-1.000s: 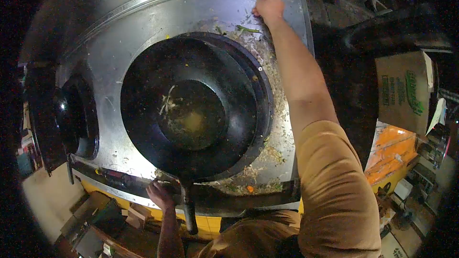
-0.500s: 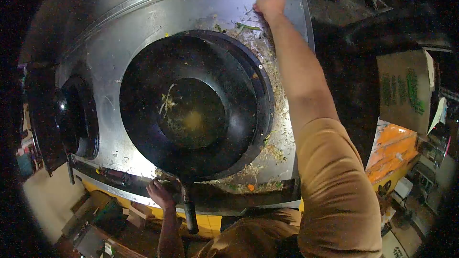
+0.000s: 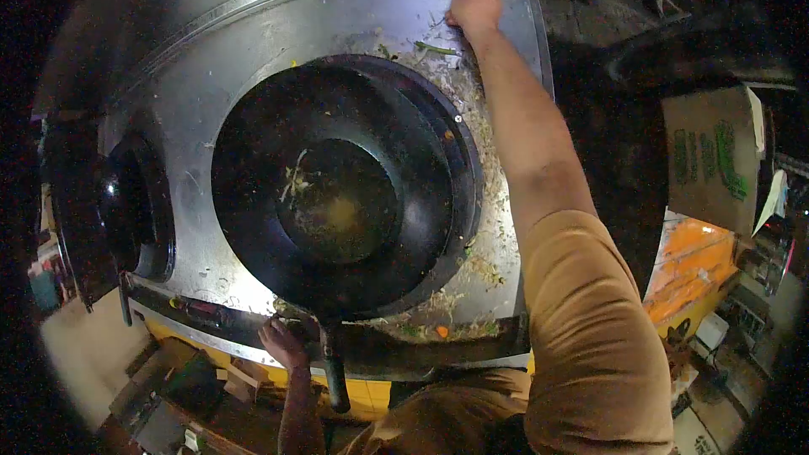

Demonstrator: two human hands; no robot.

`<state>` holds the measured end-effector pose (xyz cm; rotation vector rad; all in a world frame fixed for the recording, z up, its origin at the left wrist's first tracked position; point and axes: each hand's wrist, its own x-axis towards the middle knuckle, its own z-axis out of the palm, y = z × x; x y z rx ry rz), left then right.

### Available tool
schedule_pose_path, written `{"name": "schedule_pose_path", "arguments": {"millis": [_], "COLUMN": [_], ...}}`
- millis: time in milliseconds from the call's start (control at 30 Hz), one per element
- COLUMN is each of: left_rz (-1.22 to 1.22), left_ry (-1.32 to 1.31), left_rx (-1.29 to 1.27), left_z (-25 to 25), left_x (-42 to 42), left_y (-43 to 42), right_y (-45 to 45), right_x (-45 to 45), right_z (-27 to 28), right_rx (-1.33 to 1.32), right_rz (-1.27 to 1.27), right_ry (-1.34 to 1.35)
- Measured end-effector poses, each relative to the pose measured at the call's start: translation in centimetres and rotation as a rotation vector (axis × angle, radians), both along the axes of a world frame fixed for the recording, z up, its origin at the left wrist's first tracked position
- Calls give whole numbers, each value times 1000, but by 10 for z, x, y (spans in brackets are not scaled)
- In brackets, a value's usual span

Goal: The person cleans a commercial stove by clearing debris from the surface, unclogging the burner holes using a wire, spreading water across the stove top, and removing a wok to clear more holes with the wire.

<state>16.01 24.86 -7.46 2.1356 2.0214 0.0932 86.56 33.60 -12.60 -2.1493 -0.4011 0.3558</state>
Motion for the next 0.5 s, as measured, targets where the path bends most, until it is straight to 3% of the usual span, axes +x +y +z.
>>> {"name": "schedule_pose_path", "arguments": {"millis": [33,100,133,233,400,467,500], "left_rz": [-2,28,31,-6,-30,-22,-15], "left_ry": [1,30,30,47,-30,-14,1], "left_rx": [-5,-10,-8,-1,9,3,-5], "left_z": [1,-1,-3,-5,-2,-2,-3], "left_x": [-1,0,-2,-8,-2,-4,-4], "left_y": [-1,0,-1,0,-1,0,0], "right_y": [-4,-3,-2,-2,-2,0,-2], "right_x": [-3,-3,4,0,-3,0,1], "right_z": [-7,-13,-12,7,-1,-1,-8], "right_rx": [-5,-133,-50,67,-105,109,107], "right_rz": [-2,197,153,-36,143,-81,-86], "right_ry": [1,-460,-160,43,-187,91,91]}}
